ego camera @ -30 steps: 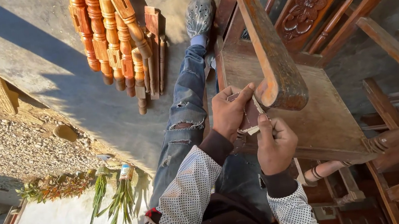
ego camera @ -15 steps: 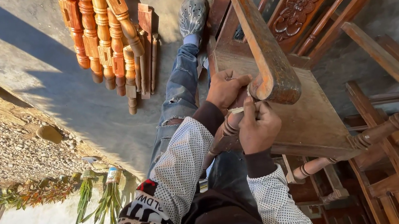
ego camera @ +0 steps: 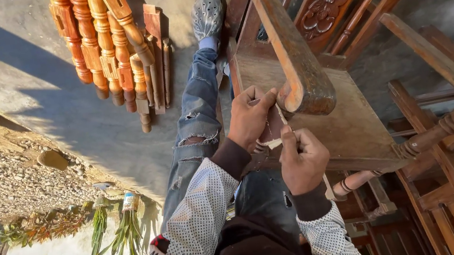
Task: Sanding a wooden chair with sandpaper to smooth the surface.
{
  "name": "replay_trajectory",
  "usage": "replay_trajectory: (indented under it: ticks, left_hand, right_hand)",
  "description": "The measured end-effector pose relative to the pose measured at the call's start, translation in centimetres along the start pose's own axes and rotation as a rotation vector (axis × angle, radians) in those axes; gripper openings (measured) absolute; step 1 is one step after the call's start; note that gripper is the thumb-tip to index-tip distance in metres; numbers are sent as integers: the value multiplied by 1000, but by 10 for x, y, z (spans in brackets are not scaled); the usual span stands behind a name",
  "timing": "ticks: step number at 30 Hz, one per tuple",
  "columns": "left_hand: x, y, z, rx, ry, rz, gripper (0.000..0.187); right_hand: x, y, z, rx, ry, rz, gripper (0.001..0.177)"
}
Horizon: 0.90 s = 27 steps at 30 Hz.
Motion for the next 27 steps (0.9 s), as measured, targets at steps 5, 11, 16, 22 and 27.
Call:
replay_trajectory:
  ticks: [5, 11, 16, 22, 27]
  left_hand:
    - [-8, -29, 22, 102, 46, -15, 37]
    - [-9, 16, 17, 21, 32, -110, 37]
    - [-13, 25, 4, 188, -2, -188, 37]
    - [-11, 19, -17, 322, 30, -149, 37]
    - [1, 38, -18, 347, -58, -174, 37]
  right_hand:
    - [16, -13, 1, -43, 32, 7, 50]
    - [5, 7, 3, -83, 24, -13, 49]
    - [9, 8, 15, -172, 100, 0, 48]
    - [1, -13, -24, -137, 50, -2, 47]
    - [-10, -6, -37, -86, -16, 66, 48]
Point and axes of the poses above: each hand's wrist, its own y-axis away from the middle knuckle, its own x-axis out of the palm, z = x × y, the point moved 9 cm from there along -y, towards the middle knuckle, and after that the axes turned 9 degrees about z, right-handed, at the moved point
